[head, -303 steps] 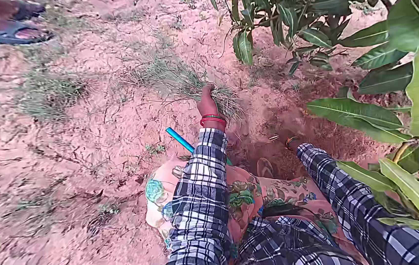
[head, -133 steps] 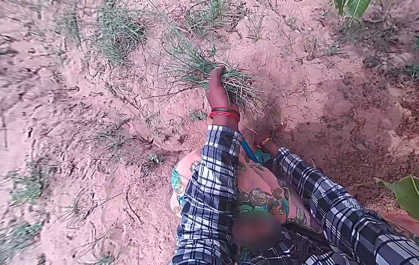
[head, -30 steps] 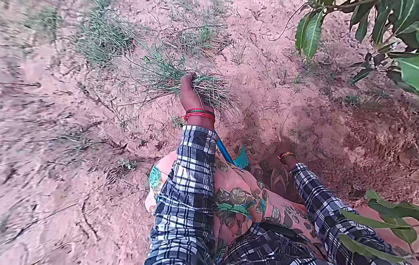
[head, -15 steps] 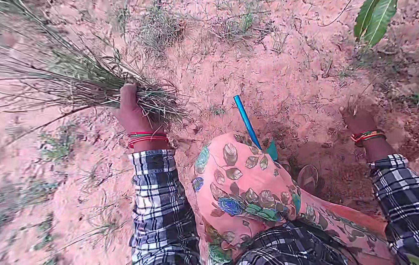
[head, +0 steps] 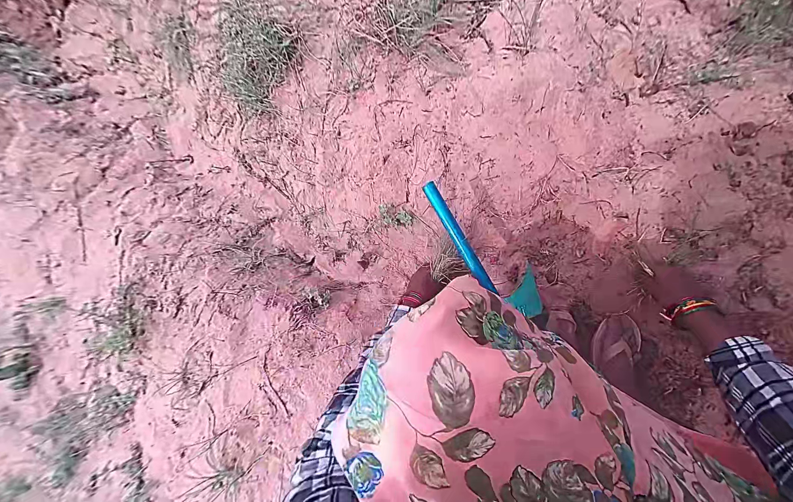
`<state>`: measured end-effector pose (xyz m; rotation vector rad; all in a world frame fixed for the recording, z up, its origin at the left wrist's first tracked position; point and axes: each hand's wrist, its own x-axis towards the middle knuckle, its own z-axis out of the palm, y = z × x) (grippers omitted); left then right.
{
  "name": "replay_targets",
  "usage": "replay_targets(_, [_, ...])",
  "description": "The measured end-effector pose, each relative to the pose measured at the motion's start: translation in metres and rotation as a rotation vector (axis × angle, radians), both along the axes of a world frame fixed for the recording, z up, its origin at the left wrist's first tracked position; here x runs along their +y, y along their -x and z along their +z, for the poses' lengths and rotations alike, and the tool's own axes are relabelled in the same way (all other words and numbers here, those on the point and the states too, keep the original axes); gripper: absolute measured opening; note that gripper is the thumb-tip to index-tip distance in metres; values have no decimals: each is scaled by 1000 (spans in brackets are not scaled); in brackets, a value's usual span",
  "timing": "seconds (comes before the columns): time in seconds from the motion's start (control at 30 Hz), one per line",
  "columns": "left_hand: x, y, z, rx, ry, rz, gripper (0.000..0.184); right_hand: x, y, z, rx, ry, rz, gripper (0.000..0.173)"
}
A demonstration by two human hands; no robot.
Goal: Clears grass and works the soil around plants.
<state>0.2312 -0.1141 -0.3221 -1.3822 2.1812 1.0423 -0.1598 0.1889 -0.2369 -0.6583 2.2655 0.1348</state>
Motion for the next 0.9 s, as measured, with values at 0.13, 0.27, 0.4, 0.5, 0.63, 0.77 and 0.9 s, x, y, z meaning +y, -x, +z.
replay_targets(0.13, [17, 93, 117, -246, -155, -124, 55, -6, 3, 3, -39, 43, -47, 42])
replay_targets(0.27, [45, 112, 145, -155, -65, -97, 51, -5, 8, -7, -26, 53, -42, 53])
replay_targets(0.4, [46, 104, 148, -86, -140, -63, 44, -6, 8, -8, -18, 48, -55, 57])
replay_targets(0.5, [38, 105, 155, -169, -202, -155, 41, -5, 6, -7, -28, 73, -92, 60])
replay_targets(0.63, [21, 99, 111, -268, -236, -190, 44, -5, 7, -9, -46, 132, -147, 58])
replay_targets(0.77, [5, 70, 13, 85, -109, -155, 44, -6, 6, -7, -40, 109, -162, 62])
replay_targets(0.9, [35, 93, 181, -144, -377, 82, 41, -7, 6, -8, -16, 124, -174, 60])
